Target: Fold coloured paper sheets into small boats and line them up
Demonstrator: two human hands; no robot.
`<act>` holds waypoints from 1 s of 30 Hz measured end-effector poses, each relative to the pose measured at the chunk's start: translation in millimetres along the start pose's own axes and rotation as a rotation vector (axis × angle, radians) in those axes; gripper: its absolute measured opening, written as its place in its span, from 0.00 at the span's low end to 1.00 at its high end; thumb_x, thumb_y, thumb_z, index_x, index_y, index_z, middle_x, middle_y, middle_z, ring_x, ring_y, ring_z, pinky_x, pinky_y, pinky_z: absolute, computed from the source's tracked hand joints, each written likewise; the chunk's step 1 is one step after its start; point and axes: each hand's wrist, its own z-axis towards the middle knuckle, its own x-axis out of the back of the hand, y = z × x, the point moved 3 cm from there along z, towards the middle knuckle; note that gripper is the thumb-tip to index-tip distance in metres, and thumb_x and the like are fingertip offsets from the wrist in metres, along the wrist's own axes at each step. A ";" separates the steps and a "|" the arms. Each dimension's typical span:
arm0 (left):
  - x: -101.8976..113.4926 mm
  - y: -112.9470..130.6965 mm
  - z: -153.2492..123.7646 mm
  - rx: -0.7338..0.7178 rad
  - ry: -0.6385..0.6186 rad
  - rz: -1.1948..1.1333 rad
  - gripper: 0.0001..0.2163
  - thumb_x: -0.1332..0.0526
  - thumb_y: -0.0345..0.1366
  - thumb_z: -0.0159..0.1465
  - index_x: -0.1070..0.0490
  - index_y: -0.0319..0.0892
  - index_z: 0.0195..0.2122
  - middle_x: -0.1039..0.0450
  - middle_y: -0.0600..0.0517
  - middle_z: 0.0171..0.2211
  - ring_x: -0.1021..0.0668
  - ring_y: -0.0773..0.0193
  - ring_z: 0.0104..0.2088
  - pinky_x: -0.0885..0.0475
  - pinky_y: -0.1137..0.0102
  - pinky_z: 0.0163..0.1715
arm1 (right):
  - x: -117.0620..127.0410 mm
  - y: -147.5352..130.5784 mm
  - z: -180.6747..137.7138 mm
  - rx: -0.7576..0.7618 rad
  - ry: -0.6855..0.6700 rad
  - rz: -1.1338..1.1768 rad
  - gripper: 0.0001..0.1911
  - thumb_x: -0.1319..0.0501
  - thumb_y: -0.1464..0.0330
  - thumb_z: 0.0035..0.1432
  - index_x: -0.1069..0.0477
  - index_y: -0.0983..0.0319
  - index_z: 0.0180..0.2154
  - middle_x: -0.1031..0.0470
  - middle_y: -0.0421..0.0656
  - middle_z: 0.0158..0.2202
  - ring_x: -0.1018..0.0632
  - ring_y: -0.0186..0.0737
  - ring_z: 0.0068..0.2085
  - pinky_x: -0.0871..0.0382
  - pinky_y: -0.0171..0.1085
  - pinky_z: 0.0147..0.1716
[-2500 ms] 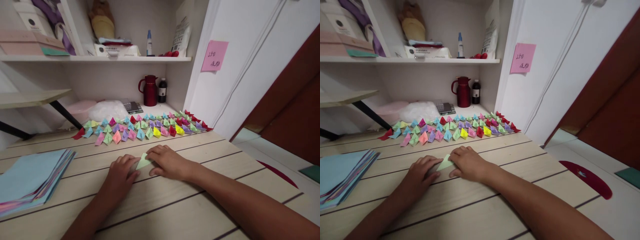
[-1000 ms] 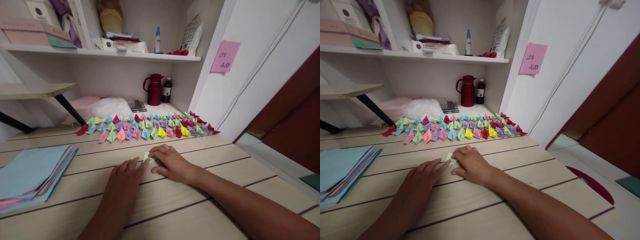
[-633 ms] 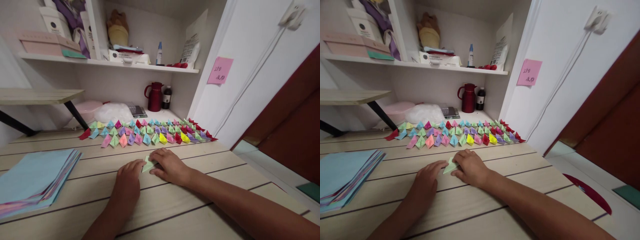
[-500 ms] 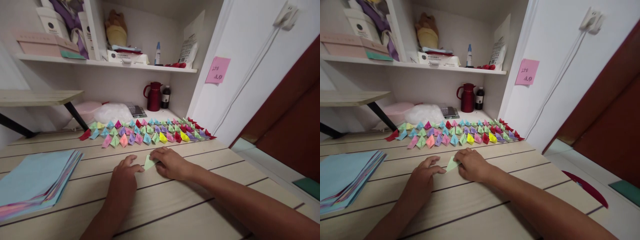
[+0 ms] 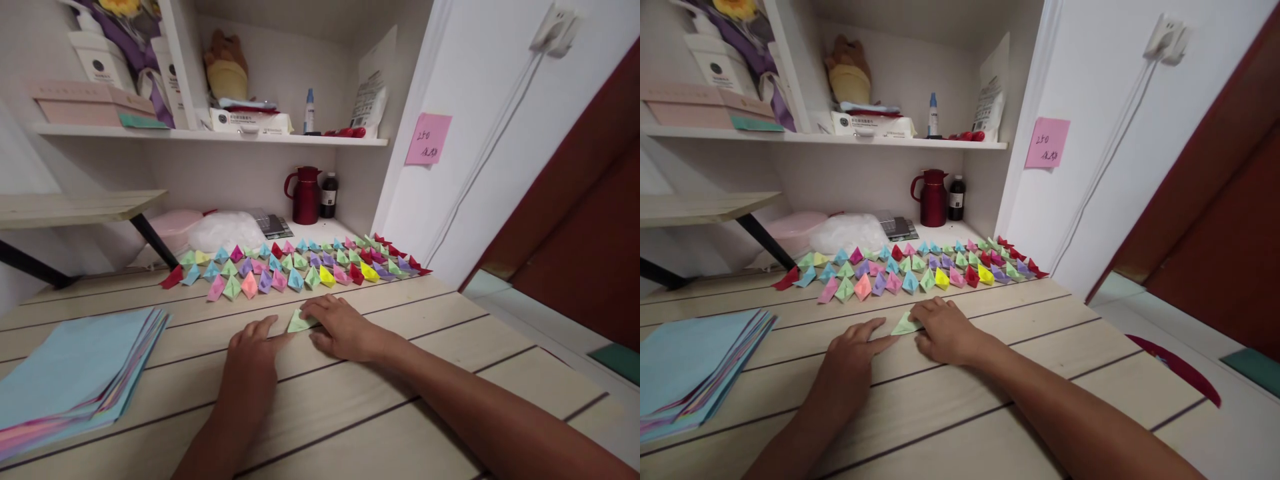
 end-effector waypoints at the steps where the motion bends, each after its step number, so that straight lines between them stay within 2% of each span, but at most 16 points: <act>1: -1.3 0.0 1.3 0.004 -0.002 0.010 0.31 0.50 0.18 0.53 0.26 0.57 0.50 0.32 0.48 0.58 0.31 0.50 0.55 0.38 0.54 0.50 | 0.1 -0.2 0.0 -0.006 0.010 0.012 0.19 0.39 0.64 0.56 0.33 0.60 0.50 0.29 0.48 0.50 0.32 0.49 0.50 0.40 0.46 0.48; 3: -3.8 0.3 4.4 0.006 0.003 0.012 0.31 0.50 0.19 0.54 0.29 0.56 0.53 0.32 0.48 0.58 0.31 0.51 0.56 0.38 0.54 0.51 | -0.9 -1.4 1.6 -0.031 0.047 0.026 0.21 0.37 0.58 0.55 0.32 0.60 0.48 0.28 0.47 0.48 0.31 0.48 0.48 0.40 0.45 0.47; 5: -5.8 1.1 7.6 0.011 0.018 0.001 0.32 0.50 0.19 0.54 0.31 0.57 0.55 0.32 0.49 0.58 0.32 0.51 0.56 0.39 0.54 0.52 | -3.9 -2.6 5.4 -0.071 0.099 0.011 0.19 0.37 0.56 0.55 0.30 0.60 0.44 0.27 0.47 0.45 0.31 0.47 0.47 0.40 0.44 0.46; 8: -7.7 1.1 11.0 0.037 0.046 -0.052 0.34 0.50 0.18 0.53 0.32 0.58 0.56 0.30 0.50 0.57 0.31 0.54 0.55 0.40 0.56 0.54 | -9.1 -3.3 12.8 -0.123 0.184 -0.059 0.10 0.40 0.63 0.58 0.29 0.61 0.40 0.26 0.47 0.41 0.30 0.45 0.45 0.39 0.42 0.45; 10: -7.2 -1.5 11.5 0.049 0.106 -0.170 0.30 0.51 0.21 0.57 0.32 0.54 0.56 0.29 0.49 0.55 0.29 0.56 0.55 0.39 0.56 0.54 | -9.8 -2.3 15.6 -0.170 0.247 -0.015 0.06 0.41 0.66 0.59 0.29 0.62 0.34 0.26 0.45 0.36 0.29 0.43 0.42 0.39 0.40 0.42; 12: -4.2 -6.5 10.2 0.071 0.205 -0.368 0.23 0.50 0.29 0.62 0.33 0.48 0.57 0.30 0.47 0.54 0.28 0.56 0.54 0.35 0.56 0.54 | -7.0 -0.3 14.8 -0.248 0.314 0.212 0.10 0.41 0.65 0.58 0.31 0.62 0.27 0.28 0.42 0.29 0.29 0.40 0.35 0.38 0.38 0.36; 14: 0.1 -12.5 7.6 0.165 0.288 -0.587 0.20 0.47 0.37 0.63 0.34 0.44 0.57 0.31 0.44 0.55 0.28 0.54 0.54 0.32 0.57 0.52 | -2.8 0.0 11.2 -0.312 0.362 0.624 0.14 0.41 0.62 0.57 0.33 0.63 0.23 0.31 0.39 0.23 0.30 0.37 0.29 0.39 0.35 0.31; 15: 2.1 -14.0 6.6 0.223 0.289 -0.698 0.20 0.46 0.40 0.63 0.34 0.42 0.56 0.32 0.44 0.55 0.28 0.54 0.54 0.32 0.58 0.53 | -0.6 -1.4 9.0 -0.322 0.370 0.856 0.15 0.40 0.60 0.56 0.32 0.63 0.24 0.32 0.38 0.23 0.31 0.36 0.28 0.39 0.35 0.29; 17: 5.7 -12.4 6.0 0.359 0.226 -0.951 0.18 0.45 0.42 0.64 0.32 0.40 0.52 0.30 0.43 0.54 0.27 0.56 0.54 0.33 0.60 0.55 | 5.2 -5.4 4.3 -0.331 0.400 1.185 0.16 0.37 0.57 0.53 0.30 0.64 0.26 0.30 0.38 0.23 0.31 0.35 0.27 0.37 0.35 0.29; 19: 9.4 -4.8 7.7 0.496 0.121 -1.257 0.17 0.49 0.43 0.67 0.31 0.39 0.50 0.27 0.42 0.51 0.24 0.59 0.50 0.32 0.62 0.54 | 11.2 -8.0 0.0 -0.349 0.438 1.307 0.18 0.34 0.55 0.48 0.29 0.65 0.26 0.30 0.39 0.23 0.30 0.34 0.27 0.37 0.35 0.29; 21: 12.9 5.9 11.5 0.610 0.010 -1.509 0.17 0.50 0.43 0.68 0.32 0.40 0.50 0.27 0.41 0.50 0.21 0.61 0.45 0.28 0.64 0.49 | 15.7 -8.0 -3.0 -0.371 0.468 1.338 0.19 0.32 0.54 0.46 0.29 0.65 0.26 0.29 0.39 0.23 0.30 0.35 0.27 0.36 0.35 0.29; 23: 15.9 14.6 16.8 0.663 -0.046 -1.578 0.16 0.47 0.44 0.67 0.30 0.40 0.48 0.26 0.41 0.50 0.20 0.65 0.40 0.26 0.67 0.44 | 18.0 -6.0 -4.7 -0.389 0.475 1.355 0.20 0.32 0.54 0.44 0.28 0.65 0.26 0.29 0.39 0.23 0.31 0.35 0.27 0.36 0.35 0.29; 26: 13.6 21.9 24.4 0.675 -0.042 -1.552 0.16 0.44 0.45 0.65 0.30 0.40 0.47 0.25 0.42 0.47 0.21 0.68 0.36 0.27 0.70 0.41 | 17.2 -1.6 -5.7 -0.410 0.448 1.367 0.20 0.31 0.54 0.44 0.28 0.65 0.26 0.31 0.39 0.22 0.32 0.33 0.26 0.38 0.35 0.29; 30: -1.8 30.2 30.2 0.570 -0.072 -1.602 0.20 0.44 0.49 0.64 0.30 0.38 0.49 0.24 0.42 0.43 0.21 0.65 0.38 0.28 0.68 0.42 | 9.1 2.9 -5.2 -0.383 0.416 1.390 0.21 0.31 0.54 0.43 0.29 0.65 0.26 0.31 0.38 0.22 0.34 0.32 0.25 0.41 0.34 0.28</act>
